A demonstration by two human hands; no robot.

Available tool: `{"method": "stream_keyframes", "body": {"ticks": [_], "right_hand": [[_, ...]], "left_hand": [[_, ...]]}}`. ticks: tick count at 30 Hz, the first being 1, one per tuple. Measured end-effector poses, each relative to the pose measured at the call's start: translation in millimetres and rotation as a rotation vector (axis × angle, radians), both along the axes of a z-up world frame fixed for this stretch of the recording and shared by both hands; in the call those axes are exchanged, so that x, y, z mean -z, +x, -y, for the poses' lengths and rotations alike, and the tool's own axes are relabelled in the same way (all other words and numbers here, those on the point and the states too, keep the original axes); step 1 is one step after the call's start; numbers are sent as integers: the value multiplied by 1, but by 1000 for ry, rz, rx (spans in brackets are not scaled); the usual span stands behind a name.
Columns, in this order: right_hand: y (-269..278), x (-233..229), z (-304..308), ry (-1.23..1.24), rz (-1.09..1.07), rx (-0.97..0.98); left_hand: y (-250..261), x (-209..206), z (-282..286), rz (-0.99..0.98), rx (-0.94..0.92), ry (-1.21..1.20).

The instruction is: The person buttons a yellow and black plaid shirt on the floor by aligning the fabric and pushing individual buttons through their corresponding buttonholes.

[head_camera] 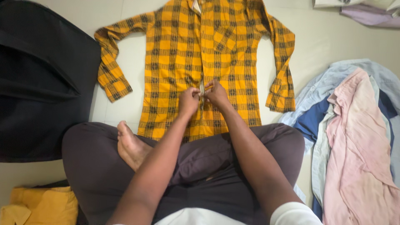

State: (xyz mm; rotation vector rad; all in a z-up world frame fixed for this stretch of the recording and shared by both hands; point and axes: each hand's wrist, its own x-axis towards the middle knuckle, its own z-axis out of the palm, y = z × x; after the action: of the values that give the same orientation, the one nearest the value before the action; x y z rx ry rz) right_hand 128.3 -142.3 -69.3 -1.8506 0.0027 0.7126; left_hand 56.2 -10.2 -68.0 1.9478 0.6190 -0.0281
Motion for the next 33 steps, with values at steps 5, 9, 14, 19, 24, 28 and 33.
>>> {"method": "stream_keyframes", "body": {"ticks": [5, 9, 14, 19, 24, 28, 33], "right_hand": [[6, -9, 3, 50, -50, 50], [5, -8, 2, -1, -6, 22], [2, -9, 2, 36, 15, 26], [1, -14, 2, 18, 55, -2], [1, -16, 1, 26, 66, -9], [0, -16, 1, -2, 96, -18], [-1, -25, -1, -66, 107, -55]], "left_hand": [[4, 1, -9, 45, 14, 51], [6, 6, -9, 23, 20, 74], [9, 4, -8, 11, 6, 27], [7, 2, -7, -1, 5, 26], [8, 4, -8, 11, 7, 48], [11, 6, -7, -6, -14, 0], [13, 13, -9, -8, -32, -54]]}}
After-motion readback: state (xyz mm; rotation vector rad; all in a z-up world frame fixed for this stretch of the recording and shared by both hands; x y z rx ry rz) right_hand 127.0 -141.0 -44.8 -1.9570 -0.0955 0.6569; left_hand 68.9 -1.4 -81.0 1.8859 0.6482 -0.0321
